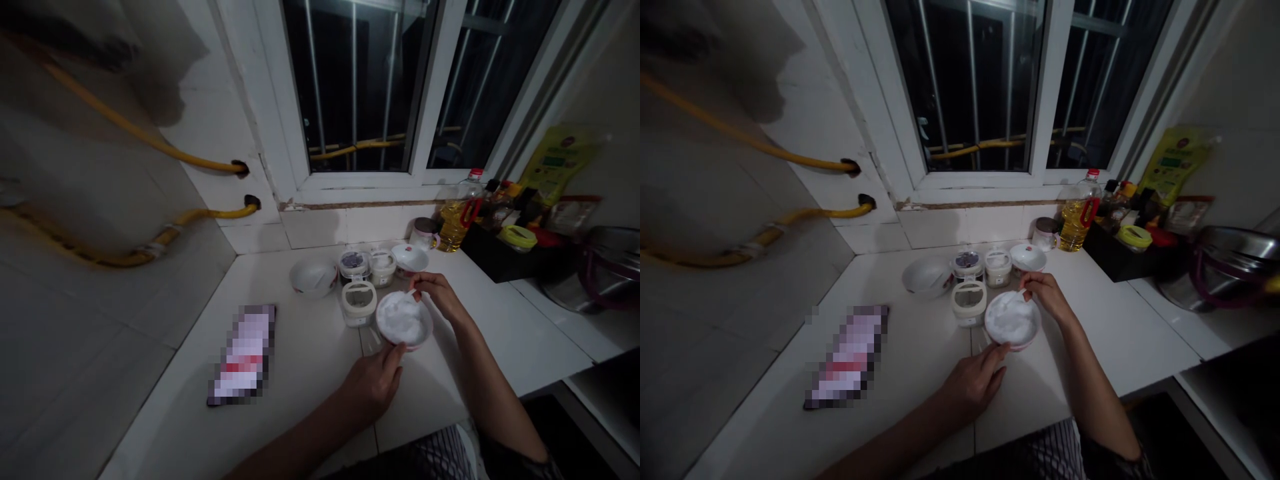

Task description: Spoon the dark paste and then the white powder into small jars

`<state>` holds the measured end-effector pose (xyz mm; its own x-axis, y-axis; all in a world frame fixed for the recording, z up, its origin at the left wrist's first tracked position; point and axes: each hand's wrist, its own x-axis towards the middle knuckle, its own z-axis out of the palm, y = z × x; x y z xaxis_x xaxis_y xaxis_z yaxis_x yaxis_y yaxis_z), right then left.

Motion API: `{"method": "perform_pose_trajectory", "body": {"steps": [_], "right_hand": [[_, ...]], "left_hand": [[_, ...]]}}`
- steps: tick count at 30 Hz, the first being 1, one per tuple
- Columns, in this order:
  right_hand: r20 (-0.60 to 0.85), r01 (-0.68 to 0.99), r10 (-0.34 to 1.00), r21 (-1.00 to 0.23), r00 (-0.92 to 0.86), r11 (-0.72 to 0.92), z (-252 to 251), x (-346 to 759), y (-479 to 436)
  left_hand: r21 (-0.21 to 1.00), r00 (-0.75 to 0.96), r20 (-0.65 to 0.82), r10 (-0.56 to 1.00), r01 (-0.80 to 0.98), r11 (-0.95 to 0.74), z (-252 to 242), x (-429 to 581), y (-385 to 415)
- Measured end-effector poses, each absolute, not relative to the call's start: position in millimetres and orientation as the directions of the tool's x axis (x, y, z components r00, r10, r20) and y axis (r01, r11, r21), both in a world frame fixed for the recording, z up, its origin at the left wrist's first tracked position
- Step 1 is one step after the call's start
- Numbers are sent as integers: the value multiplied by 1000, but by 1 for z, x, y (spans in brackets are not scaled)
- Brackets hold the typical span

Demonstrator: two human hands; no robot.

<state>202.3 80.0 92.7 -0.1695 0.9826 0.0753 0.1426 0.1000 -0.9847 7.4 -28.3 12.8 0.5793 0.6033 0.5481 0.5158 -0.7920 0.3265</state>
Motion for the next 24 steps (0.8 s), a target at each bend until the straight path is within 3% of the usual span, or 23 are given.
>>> {"method": "perform_pose_trajectory", "body": {"steps": [10, 24], "right_hand": [[-33, 45, 993, -999, -112, -28, 91, 206, 84], [-79, -5, 994, -997, -79, -79, 81, 207, 91]], "left_hand": [[330, 576, 550, 604, 514, -792, 11, 8, -28], [327, 580, 539, 610, 524, -787, 11, 7, -28]]}}
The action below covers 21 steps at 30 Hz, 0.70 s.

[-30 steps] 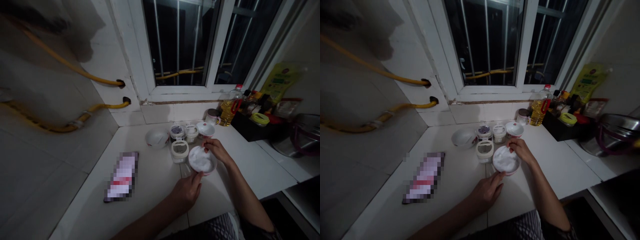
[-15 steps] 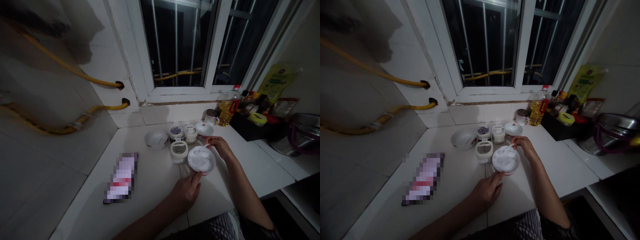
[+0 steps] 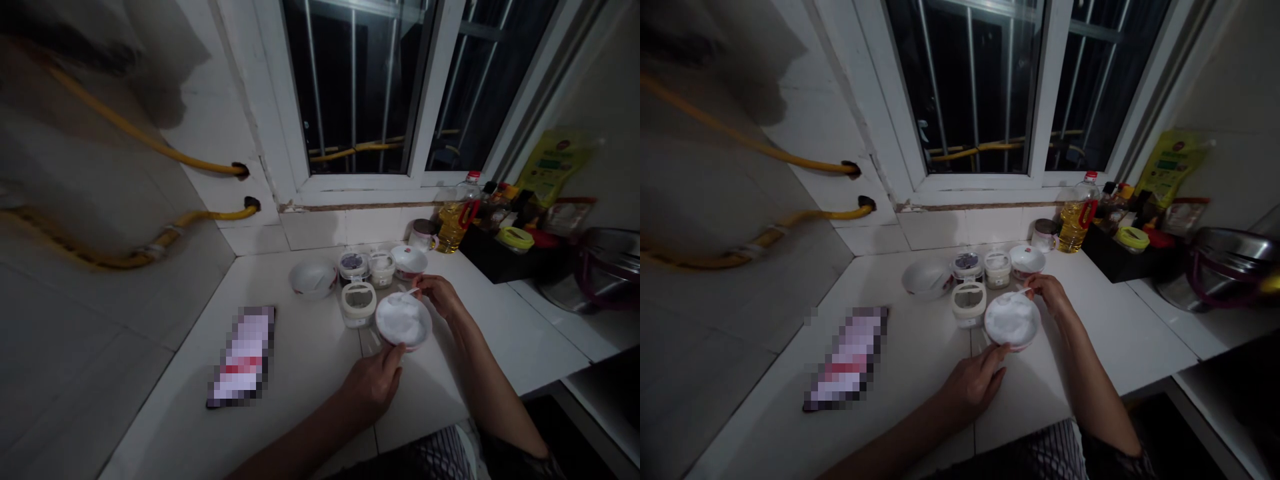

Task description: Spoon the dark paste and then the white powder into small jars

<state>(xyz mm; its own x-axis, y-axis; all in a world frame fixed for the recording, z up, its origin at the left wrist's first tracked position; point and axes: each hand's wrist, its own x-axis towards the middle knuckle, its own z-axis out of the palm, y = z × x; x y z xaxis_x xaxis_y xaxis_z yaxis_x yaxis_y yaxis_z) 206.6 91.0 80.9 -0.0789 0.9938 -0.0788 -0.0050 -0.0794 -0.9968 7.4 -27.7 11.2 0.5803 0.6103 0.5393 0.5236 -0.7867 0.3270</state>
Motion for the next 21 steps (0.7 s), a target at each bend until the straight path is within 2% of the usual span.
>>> {"method": "perform_pose_trajectory", "body": {"steps": [13, 16, 18, 20, 21], "right_hand": [[-5, -18, 998, -1000, -63, -6, 87, 198, 83], [132, 20, 990, -991, -50, 133, 87, 186, 76], [291, 130, 955, -946, -60, 297, 87, 178, 68], [481, 293, 867, -817, -129, 497, 87, 171, 61], [569, 369, 796, -709, -206, 601, 87, 168, 58]], "left_hand": [[304, 570, 573, 589, 520, -798, 10, 8, -28], [296, 570, 574, 588, 526, -798, 10, 8, -28], [308, 576, 556, 600, 527, -792, 10, 8, -28], [319, 582, 539, 608, 527, -788, 9, 8, -28], [319, 582, 539, 609, 528, -787, 9, 8, -27]]}}
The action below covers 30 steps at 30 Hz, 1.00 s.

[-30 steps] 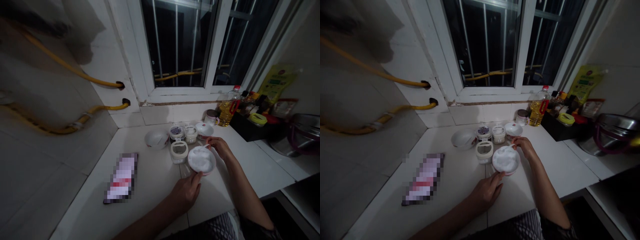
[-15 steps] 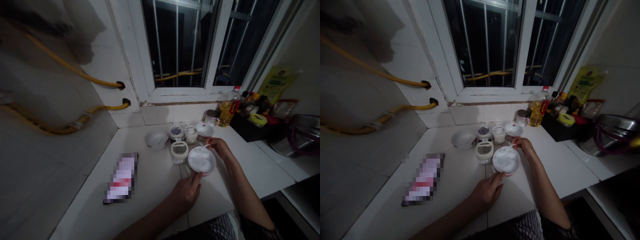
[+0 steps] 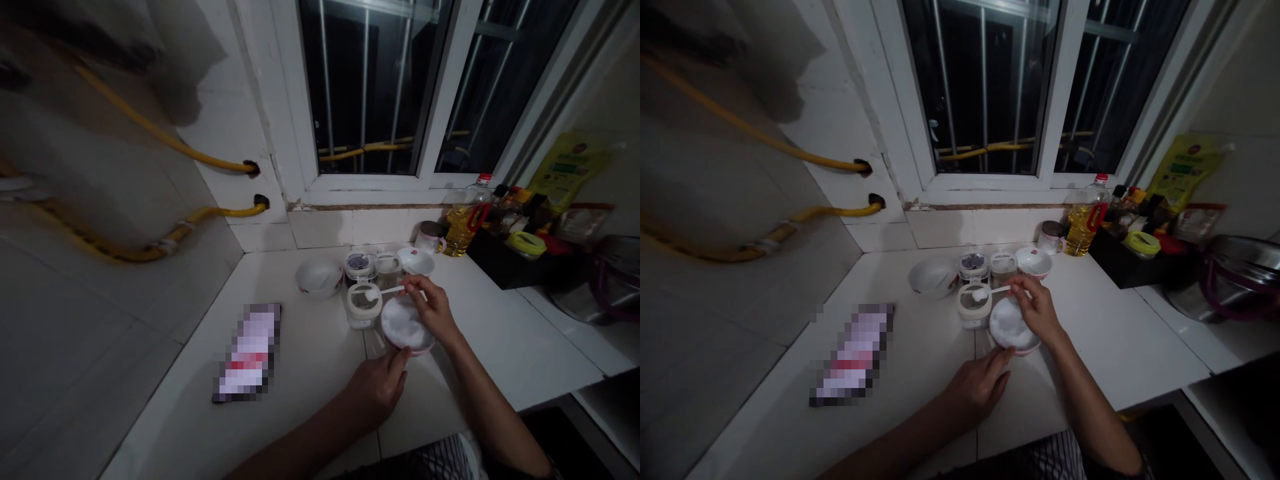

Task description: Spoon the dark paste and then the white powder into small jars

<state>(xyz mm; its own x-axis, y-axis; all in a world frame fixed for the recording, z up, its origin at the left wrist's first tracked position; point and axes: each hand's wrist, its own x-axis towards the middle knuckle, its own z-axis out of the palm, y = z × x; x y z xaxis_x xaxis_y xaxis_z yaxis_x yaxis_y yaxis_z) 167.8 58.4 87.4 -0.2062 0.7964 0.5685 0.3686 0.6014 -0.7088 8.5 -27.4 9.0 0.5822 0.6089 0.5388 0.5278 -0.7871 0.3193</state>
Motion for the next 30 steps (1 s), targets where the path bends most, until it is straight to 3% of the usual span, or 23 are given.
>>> {"method": "perform_pose_trajectory", "body": {"steps": [3, 6, 10, 14, 23, 26, 30], "right_hand": [[670, 451, 531, -314, -518, 836, 87, 161, 53], [655, 443, 418, -140, -629, 885, 88, 160, 52], [745, 477, 519, -306, -418, 824, 95, 173, 51], [693, 538, 674, -476, -257, 695, 101, 195, 54], [532, 681, 716, -313, -451, 662, 96, 195, 63], [457, 676, 784, -419, -420, 606, 92, 190, 64], [336, 639, 920, -667, -202, 383, 90, 195, 69]], "left_hand": [[308, 580, 549, 602, 529, -791, 7, 9, -27], [292, 580, 559, 592, 531, -796, 7, 9, -27], [280, 580, 570, 581, 528, -802, 9, 8, -27], [269, 580, 571, 581, 536, -800, 9, 7, -27], [264, 575, 576, 581, 542, -798, 9, 8, -27], [271, 576, 574, 582, 536, -799, 9, 8, -27], [279, 579, 574, 579, 526, -803, 10, 8, -27]]}}
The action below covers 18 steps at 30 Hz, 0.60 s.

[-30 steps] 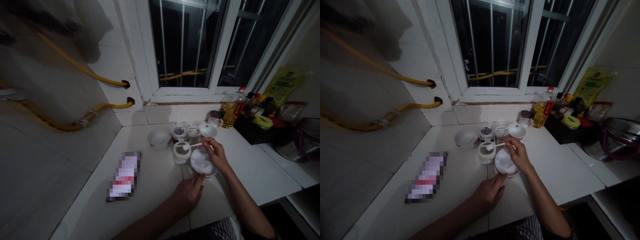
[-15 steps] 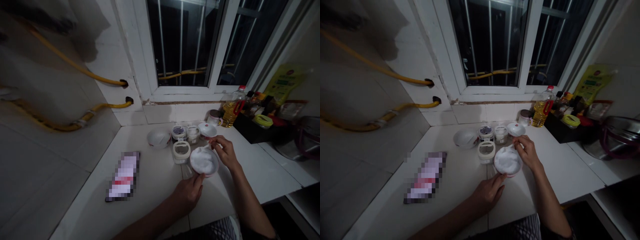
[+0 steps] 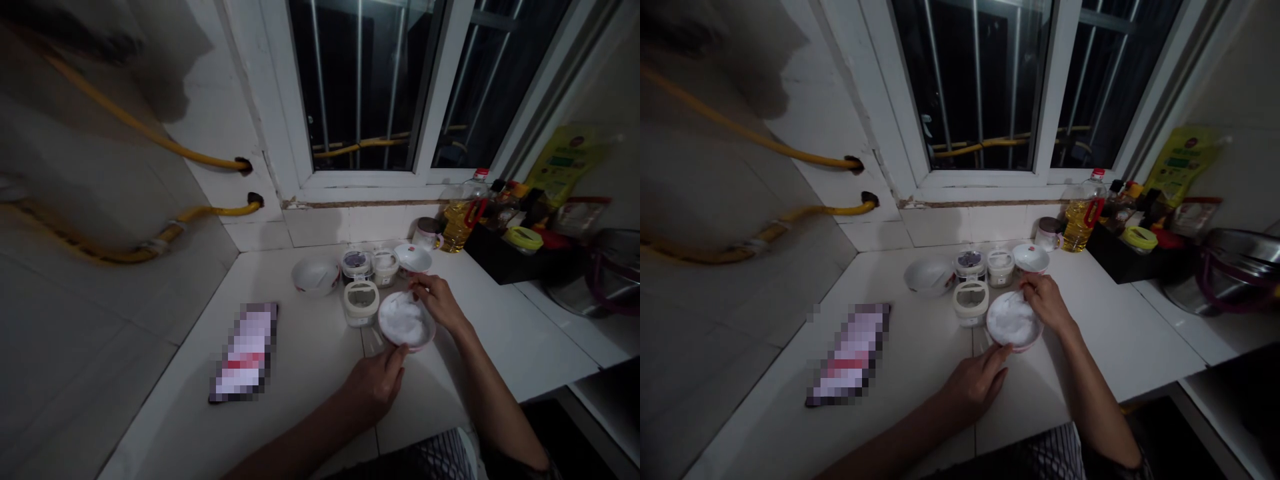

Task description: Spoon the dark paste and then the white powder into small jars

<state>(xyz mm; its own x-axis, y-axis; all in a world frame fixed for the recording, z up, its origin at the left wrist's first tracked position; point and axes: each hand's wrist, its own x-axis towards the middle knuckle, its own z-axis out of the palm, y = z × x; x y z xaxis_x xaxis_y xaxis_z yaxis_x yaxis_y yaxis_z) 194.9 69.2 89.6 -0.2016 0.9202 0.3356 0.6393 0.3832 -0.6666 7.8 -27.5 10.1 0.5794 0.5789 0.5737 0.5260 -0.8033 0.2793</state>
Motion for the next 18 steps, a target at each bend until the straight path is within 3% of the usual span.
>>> {"method": "perform_pose_trajectory", "body": {"steps": [3, 6, 10, 18], "right_hand": [[218, 461, 974, -860, -56, 219, 90, 201, 74], [142, 283, 990, -949, -23, 143, 91, 203, 78], [79, 188, 997, -979, -26, 83, 92, 204, 81], [24, 170, 998, -985, -65, 35, 94, 210, 82]], "left_hand": [[274, 578, 579, 576, 527, -804, 11, 8, -28], [277, 578, 579, 575, 523, -806, 12, 8, -28], [267, 570, 596, 566, 524, -809, 10, 8, -27], [268, 582, 580, 571, 525, -808, 11, 7, -28]]}}
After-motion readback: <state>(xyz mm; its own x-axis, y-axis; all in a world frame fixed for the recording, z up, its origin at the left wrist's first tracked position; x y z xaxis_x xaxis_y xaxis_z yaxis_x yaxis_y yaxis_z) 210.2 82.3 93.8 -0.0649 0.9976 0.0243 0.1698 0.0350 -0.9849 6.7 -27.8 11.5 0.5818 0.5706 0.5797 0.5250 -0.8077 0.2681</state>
